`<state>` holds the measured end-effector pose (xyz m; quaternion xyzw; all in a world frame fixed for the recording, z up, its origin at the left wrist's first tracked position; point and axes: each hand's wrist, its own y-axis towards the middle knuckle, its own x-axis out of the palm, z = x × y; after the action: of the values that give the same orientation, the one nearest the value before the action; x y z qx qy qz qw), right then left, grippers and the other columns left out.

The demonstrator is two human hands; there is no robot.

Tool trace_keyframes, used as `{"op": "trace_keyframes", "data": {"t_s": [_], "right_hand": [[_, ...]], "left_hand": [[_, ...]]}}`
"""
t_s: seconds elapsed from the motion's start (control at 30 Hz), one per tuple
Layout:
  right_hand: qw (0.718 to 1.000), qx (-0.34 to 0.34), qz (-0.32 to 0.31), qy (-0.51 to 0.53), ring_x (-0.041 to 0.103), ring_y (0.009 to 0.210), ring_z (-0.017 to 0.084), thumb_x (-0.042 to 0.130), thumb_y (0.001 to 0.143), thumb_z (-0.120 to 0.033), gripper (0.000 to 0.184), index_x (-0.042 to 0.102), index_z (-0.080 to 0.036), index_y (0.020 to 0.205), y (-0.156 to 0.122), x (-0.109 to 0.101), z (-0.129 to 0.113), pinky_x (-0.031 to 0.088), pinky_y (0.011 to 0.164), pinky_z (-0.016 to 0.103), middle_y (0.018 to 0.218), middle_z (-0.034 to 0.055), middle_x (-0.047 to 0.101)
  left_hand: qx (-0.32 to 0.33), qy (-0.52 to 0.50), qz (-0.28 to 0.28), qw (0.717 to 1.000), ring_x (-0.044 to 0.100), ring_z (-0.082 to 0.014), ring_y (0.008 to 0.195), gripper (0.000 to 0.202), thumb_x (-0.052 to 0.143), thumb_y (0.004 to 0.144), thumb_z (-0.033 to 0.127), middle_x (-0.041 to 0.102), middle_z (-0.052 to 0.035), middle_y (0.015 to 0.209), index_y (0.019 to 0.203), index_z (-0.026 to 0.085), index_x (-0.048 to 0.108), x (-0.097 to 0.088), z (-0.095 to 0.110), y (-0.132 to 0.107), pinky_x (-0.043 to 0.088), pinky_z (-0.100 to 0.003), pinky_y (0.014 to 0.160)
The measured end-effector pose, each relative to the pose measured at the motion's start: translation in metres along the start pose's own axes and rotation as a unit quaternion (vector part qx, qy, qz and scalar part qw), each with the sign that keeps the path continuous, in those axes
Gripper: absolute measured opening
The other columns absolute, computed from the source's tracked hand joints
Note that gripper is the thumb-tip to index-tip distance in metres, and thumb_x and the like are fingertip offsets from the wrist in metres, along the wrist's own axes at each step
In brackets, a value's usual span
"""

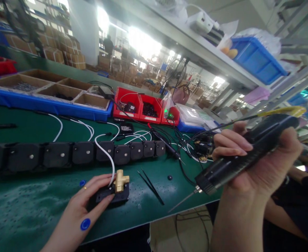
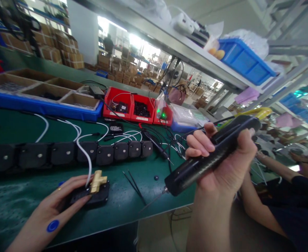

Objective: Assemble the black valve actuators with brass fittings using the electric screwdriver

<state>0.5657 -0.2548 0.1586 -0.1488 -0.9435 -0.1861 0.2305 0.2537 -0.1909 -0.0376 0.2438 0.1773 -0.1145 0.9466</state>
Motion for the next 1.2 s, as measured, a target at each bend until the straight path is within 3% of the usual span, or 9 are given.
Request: {"op": "trace_keyframes", "data": {"t_s": [0.1,0.2,0.23,0.33,0.4,0.57,0.73,0.97,1.2], "right_hand": [[0.983,-0.009,-0.148,0.109,0.024,0.036,-0.001,0.083,0.081,-0.038,0.029,0.061,-0.020,0.087,-0.019,0.003,0.018,0.033,0.034,0.003,0.053,-0.0133,0.033],[0.931,-0.038,-0.340,0.125,0.026,0.026,-0.003,0.064,0.097,-0.042,0.022,0.058,-0.021,0.094,-0.036,0.008,0.042,0.032,0.035,0.003,0.045,-0.0165,0.036],[0.936,-0.031,-0.339,0.092,0.027,0.026,-0.002,0.063,0.099,-0.045,0.024,0.058,-0.022,0.094,-0.042,0.011,0.047,0.034,0.036,0.005,0.045,-0.0159,0.036],[0.983,0.007,-0.184,-0.027,0.029,0.034,0.003,0.072,0.091,-0.055,0.032,0.064,-0.023,0.088,-0.054,0.023,0.052,0.036,0.037,0.012,0.049,-0.0106,0.036],[0.990,0.015,-0.128,-0.051,0.033,0.038,0.006,0.074,0.084,-0.061,0.038,0.070,-0.023,0.083,-0.057,0.032,0.051,0.037,0.037,0.015,0.050,-0.0068,0.041],[0.990,-0.024,-0.101,-0.091,0.051,0.040,0.010,0.076,0.080,-0.067,0.052,0.074,-0.016,0.073,-0.052,0.051,0.055,0.036,0.036,0.019,0.056,0.0001,0.057],[0.992,-0.065,-0.054,-0.092,0.049,0.032,0.013,0.068,0.080,-0.079,0.069,0.070,-0.013,0.061,-0.041,0.080,0.064,0.033,0.031,0.021,0.047,0.0038,0.059],[0.993,-0.085,-0.062,-0.058,0.053,0.034,0.014,0.063,0.085,-0.077,0.067,0.067,-0.017,0.057,-0.028,0.093,0.074,0.035,0.030,0.022,0.049,0.0034,0.062],[0.991,-0.075,-0.070,-0.090,0.053,0.033,0.015,0.046,0.090,-0.084,0.079,0.064,-0.016,0.054,-0.023,0.096,0.071,0.036,0.029,0.023,0.046,0.0042,0.059]], "left_hand": [[-0.010,-0.001,0.001,1.000,0.080,-0.0263,0.101,0.034,0.072,0.088,0.056,0.081,-0.0053,0.113,0.110,0.031,0.079,0.000,0.003,0.001,0.065,-0.036,0.090],[-0.032,-0.010,-0.006,0.999,0.080,-0.0267,0.099,0.037,0.075,0.084,0.058,0.081,-0.0057,0.110,0.107,0.029,0.078,0.002,0.007,0.001,0.065,-0.038,0.091],[-0.041,-0.014,-0.005,0.999,0.079,-0.0268,0.099,0.038,0.076,0.083,0.058,0.081,-0.0056,0.110,0.106,0.028,0.078,0.003,0.008,0.001,0.065,-0.038,0.092],[-0.063,-0.031,-0.003,0.997,0.078,-0.0263,0.098,0.033,0.076,0.082,0.051,0.080,-0.0054,0.106,0.105,0.027,0.077,0.005,0.013,0.002,0.064,-0.039,0.091],[-0.081,-0.045,-0.011,0.996,0.077,-0.0262,0.097,0.031,0.073,0.082,0.047,0.080,-0.0057,0.105,0.105,0.026,0.076,0.006,0.018,0.004,0.064,-0.039,0.089],[-0.144,-0.085,-0.054,0.984,0.073,-0.0302,0.106,0.040,0.073,0.080,0.049,0.078,-0.0092,0.113,0.110,0.022,0.074,0.010,0.030,0.014,0.058,-0.047,0.098],[-0.184,-0.121,-0.012,0.975,0.068,-0.0323,0.121,0.060,0.072,0.079,0.054,0.073,-0.0119,0.132,0.129,0.022,0.067,0.017,0.040,0.022,0.050,-0.050,0.110],[-0.203,-0.130,-0.066,0.968,0.074,-0.0302,0.103,0.049,0.076,0.075,0.051,0.081,-0.0061,0.111,0.115,0.023,0.075,0.021,0.054,0.029,0.058,-0.041,0.096],[-0.192,-0.105,-0.068,0.973,0.074,-0.0300,0.103,0.048,0.076,0.075,0.050,0.081,-0.0050,0.109,0.115,0.023,0.076,0.019,0.053,0.030,0.055,-0.042,0.102]]}}
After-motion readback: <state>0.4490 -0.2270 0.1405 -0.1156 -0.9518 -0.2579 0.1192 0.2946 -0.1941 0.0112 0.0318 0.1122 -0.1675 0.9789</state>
